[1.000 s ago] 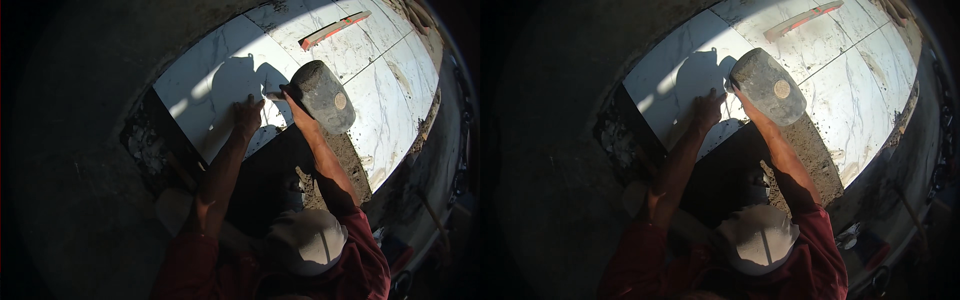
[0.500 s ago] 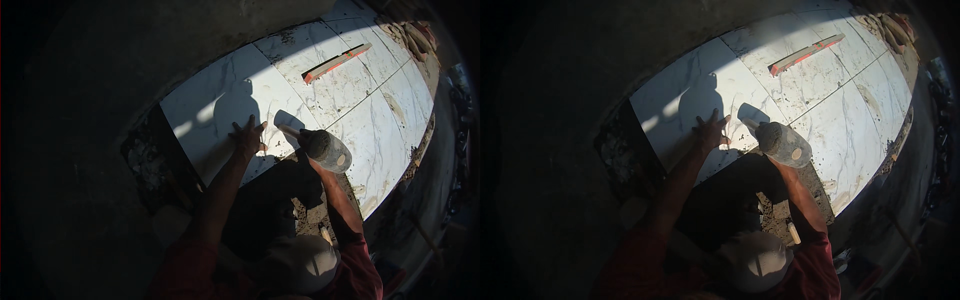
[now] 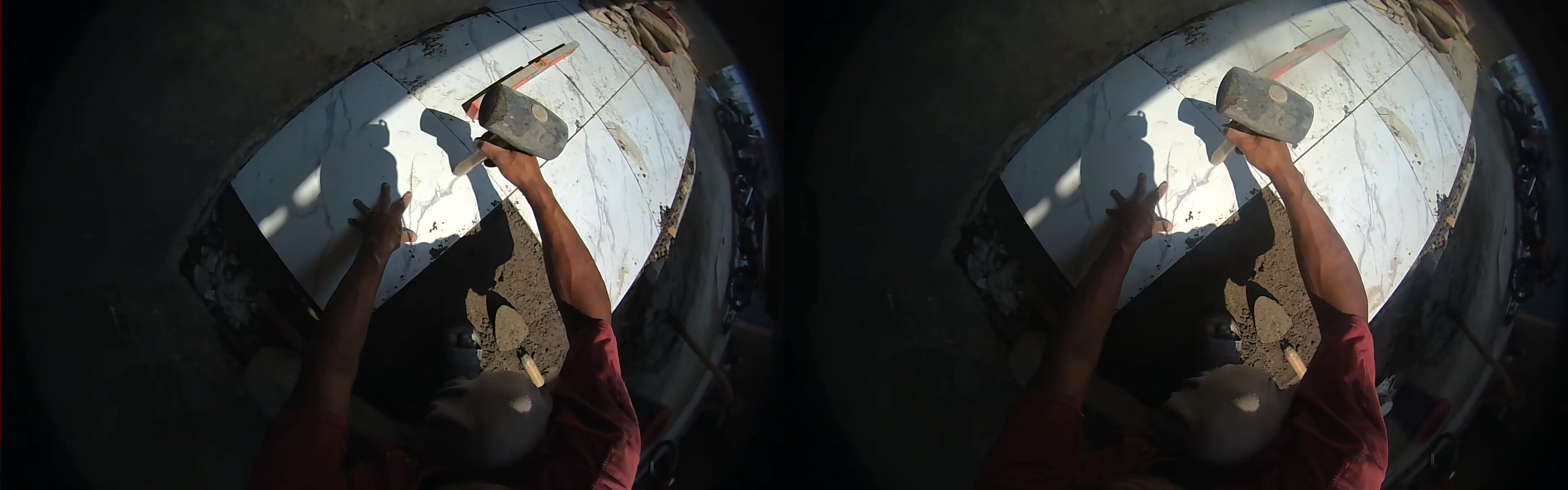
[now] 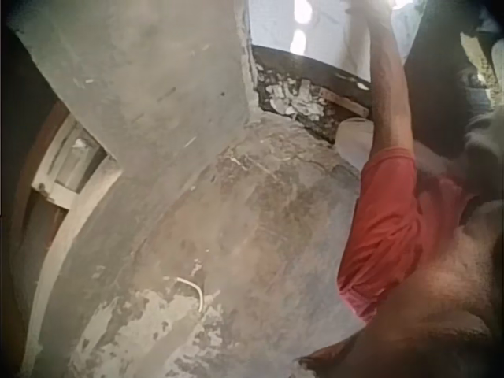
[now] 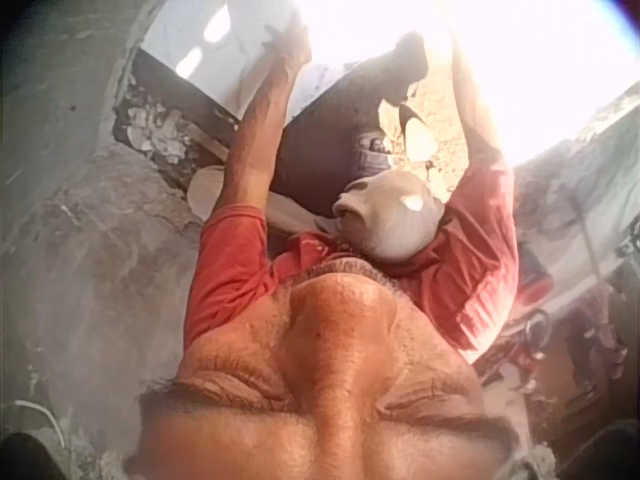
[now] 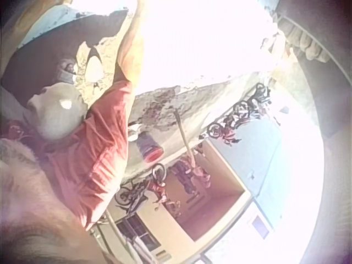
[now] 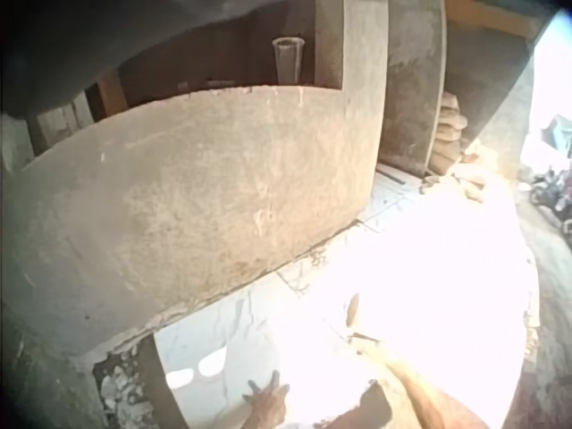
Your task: The person places a large white tile onto a bed of mortar by hand, taps it repeatedly with a rubber mallet to level it, and uses a spirit level to check the alignment. The person then uses a trowel to add more mortar along the edge and continues tapping the tile into its final position.
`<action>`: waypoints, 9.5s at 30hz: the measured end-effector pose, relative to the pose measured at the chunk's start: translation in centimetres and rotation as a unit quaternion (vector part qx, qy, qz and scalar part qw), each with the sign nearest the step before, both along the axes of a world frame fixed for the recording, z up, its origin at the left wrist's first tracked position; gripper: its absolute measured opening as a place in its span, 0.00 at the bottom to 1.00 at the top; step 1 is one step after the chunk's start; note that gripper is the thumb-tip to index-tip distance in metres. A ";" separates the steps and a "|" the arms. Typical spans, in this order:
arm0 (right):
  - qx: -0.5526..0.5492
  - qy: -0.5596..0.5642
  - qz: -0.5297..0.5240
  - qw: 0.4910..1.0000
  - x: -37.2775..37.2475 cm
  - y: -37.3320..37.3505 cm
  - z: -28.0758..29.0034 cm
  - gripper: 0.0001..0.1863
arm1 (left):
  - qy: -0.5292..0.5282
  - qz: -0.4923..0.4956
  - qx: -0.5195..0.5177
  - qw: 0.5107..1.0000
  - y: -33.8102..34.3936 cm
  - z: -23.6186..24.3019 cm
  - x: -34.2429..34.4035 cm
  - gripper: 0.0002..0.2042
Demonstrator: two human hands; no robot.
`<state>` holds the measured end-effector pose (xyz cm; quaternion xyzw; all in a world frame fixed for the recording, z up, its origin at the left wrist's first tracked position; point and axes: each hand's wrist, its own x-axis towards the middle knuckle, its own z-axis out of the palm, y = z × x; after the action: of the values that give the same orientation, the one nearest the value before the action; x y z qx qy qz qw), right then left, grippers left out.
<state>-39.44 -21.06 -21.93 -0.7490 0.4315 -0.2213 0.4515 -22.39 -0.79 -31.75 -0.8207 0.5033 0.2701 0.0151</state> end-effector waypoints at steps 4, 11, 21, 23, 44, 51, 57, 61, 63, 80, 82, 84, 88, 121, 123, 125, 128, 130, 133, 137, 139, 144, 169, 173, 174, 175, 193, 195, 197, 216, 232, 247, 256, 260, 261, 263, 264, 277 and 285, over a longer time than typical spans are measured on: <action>-0.127 -0.048 0.043 0.990 0.0 0.4 2.8 0.14 | -0.012 0.003 0.017 1.000 0.5 -0.2 0.4 0.45; -0.191 0.049 0.052 0.979 -4.2 0.1 -4.2 0.16 | -0.012 -0.024 0.024 0.999 -0.5 -0.7 -0.3 0.47; -0.141 0.061 0.046 0.987 -5.0 1.8 -2.2 0.17 | -0.048 -0.022 0.035 0.998 -0.3 -0.8 -0.2 0.47; -0.071 0.018 -0.004 0.997 -4.2 2.0 -1.4 0.16 | -0.054 -0.027 0.038 0.997 0.1 -0.8 0.3 0.47; 0.076 -0.083 0.004 0.994 -3.9 4.3 -1.6 0.16 | -0.058 -0.029 0.034 0.997 0.4 -1.3 -0.3 0.47; 0.110 -0.056 0.002 0.992 -2.5 5.2 1.1 0.11 | -0.059 -0.023 0.034 0.997 0.9 -1.2 0.6 0.47; -0.029 0.070 0.016 0.997 -5.5 3.3 -3.3 0.18 | -0.047 -0.017 0.035 0.998 -0.4 -0.3 0.0 0.47; 0.030 -0.012 -0.036 0.999 -6.9 2.9 -5.0 0.13 | -0.033 -0.012 0.020 0.999 -0.1 -1.2 0.2 0.47; -0.154 0.044 -0.011 0.987 -6.0 2.8 -4.2 0.12 | -0.032 -0.011 0.023 0.999 0.1 -1.4 -0.1 0.47; 0.021 -0.097 0.009 0.995 4.9 -1.7 -4.4 0.14 | -0.036 0.001 0.003 0.999 -0.1 -0.7 -0.4 0.47; 0.078 -0.109 0.003 0.991 7.2 -1.3 -1.7 0.15 | -0.033 0.010 0.000 0.999 0.2 -1.1 0.2 0.46; 0.034 -0.153 0.024 0.987 8.6 -3.4 -2.5 0.16 | -0.044 0.002 -0.017 0.999 0.1 -1.7 0.0 0.46; 0.020 -0.100 0.059 0.993 12.6 -4.6 -3.4 0.16 | -0.046 0.001 -0.031 0.998 1.1 -1.7 0.4 0.46; 0.031 -0.147 0.181 0.972 26.8 -9.8 -4.6 0.16 | -0.030 -0.013 0.007 0.999 0.2 -1.3 0.5 0.45; -0.122 -0.227 0.225 0.940 25.6 -9.5 -4.5 0.15 | -0.029 -0.014 0.001 0.999 0.0 -1.2 0.7 0.45; 0.015 -0.251 0.190 0.949 23.0 -6.6 -3.2 0.14 | -0.024 -0.009 0.024 0.999 0.4 -1.1 0.6 0.45; 0.063 -0.143 0.120 0.980 19.9 -5.7 -2.6 0.13 | -0.026 -0.014 0.013 0.999 0.2 -1.4 0.4 0.46; 0.074 -0.190 0.093 0.975 17.7 -5.1 -1.8 0.12 | -0.027 -0.011 0.013 0.999 0.7 -1.5 0.7 0.46; 0.094 -0.278 0.050 0.955 13.3 -3.5 0.3 0.13 | -0.020 -0.007 -0.003 1.000 0.5 -1.6 0.4 0.48; 0.186 -0.085 -0.039 0.978 10.3 -2.8 -2.2 0.15 | -0.007 0.016 -0.030 0.999 0.3 -2.1 0.2 0.52; 0.186 -0.084 -0.017 0.979 8.7 -1.2 -0.3 0.16 | 0.001 0.029 -0.040 0.999 1.3 -2.1 0.8 0.53; 0.183 -0.165 -0.061 0.967 3.6 0.9 -1.9 0.20 | -0.007 0.029 -0.068 0.997 2.4 -1.9 1.6 0.54; 0.160 -0.131 -0.048 0.977 -1.8 8.5 -1.3 0.20 | -0.035 0.027 -0.064 0.997 7.4 -1.1 2.5 0.50; 0.206 -0.066 -0.067 0.974 -1.0 10.6 -2.6 0.19 | -0.022 0.019 -0.054 0.998 7.3 -1.9 2.3 0.51; 0.198 -0.044 -0.041 0.978 -0.6 10.8 -2.3 0.18 | -0.017 0.016 -0.046 0.999 7.5 -2.0 3.0 0.51; 0.193 -0.017 -0.021 0.981 -0.9 11.2 -2.5 0.19 | -0.019 0.003 -0.053 0.998 7.3 -2.2 3.1 0.51; 0.136 0.001 -0.106 0.985 -3.2 8.8 -4.0 0.14 | 0.004 0.119 0.006 0.993 5.6 -1.1 3.5 0.55; 0.142 -0.004 -0.080 0.987 -2.9 8.0 -2.1 0.10 | -0.005 0.109 0.020 0.994 6.0 -0.9 3.7 0.55; -0.035 -0.059 -0.025 0.997 -2.5 7.2 -3.3 0.08 | 0.012 0.122 0.020 0.992 6.0 -0.6 4.5 0.56; 0.238 -0.232 -0.069 0.941 8.8 -1.1 -0.9 0.13 | 0.005 0.102 0.044 0.994 5.6 1.0 3.8 0.55; 0.190 -0.181 -0.052 0.964 -3.1 -0.8 -2.1 0.16 | 0.008 0.063 -0.022 0.998 6.7 -1.2 4.4 0.55; 0.208 -0.185 0.004 0.960 -2.0 2.6 -1.7 0.10 | 0.023 0.014 -0.020 0.999 8.4 -2.5 6.0 0.58; 0.097 -0.030 0.005 0.995 -3.3 1.2 0.8 0.16 | 0.004 0.060 0.049 0.997 6.9 -1.1 5.2 0.60; 0.089 -0.044 -0.017 0.995 -5.3 -0.2 -3.0 0.17 | 0.015 0.055 0.033 0.998 5.5 -1.4 3.7 0.59; 0.085 -0.044 -0.020 0.995 -5.2 -0.5 -3.5 0.18 | 0.013 0.060 0.047 0.997 5.7 -1.3 3.6 0.58; 0.152 -0.077 0.017 0.985 -3.1 1.5 0.8 0.20 | 0.001 0.076 0.062 0.995 5.9 -0.6 5.0 0.58; 0.153 -0.061 0.007 0.986 -3.2 2.1 1.6 0.20 | -0.001 0.071 0.053 0.996 5.9 -0.6 4.9 0.58; 0.131 -0.056 0.069 0.987 -0.6 8.0 -2.2 0.19 | -0.026 0.055 0.019 0.998 5.9 -0.6 4.1 0.55; -0.618 0.143 0.181 0.752 -1.3 12.1 -7.2 0.13 | -0.026 0.057 0.029 0.998 6.0 -0.2 4.0 0.56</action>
<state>-40.74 -8.95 -29.09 -0.9516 0.1168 -0.2447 -0.1449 -18.36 5.17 -31.95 -0.8541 0.4467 0.2638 0.0365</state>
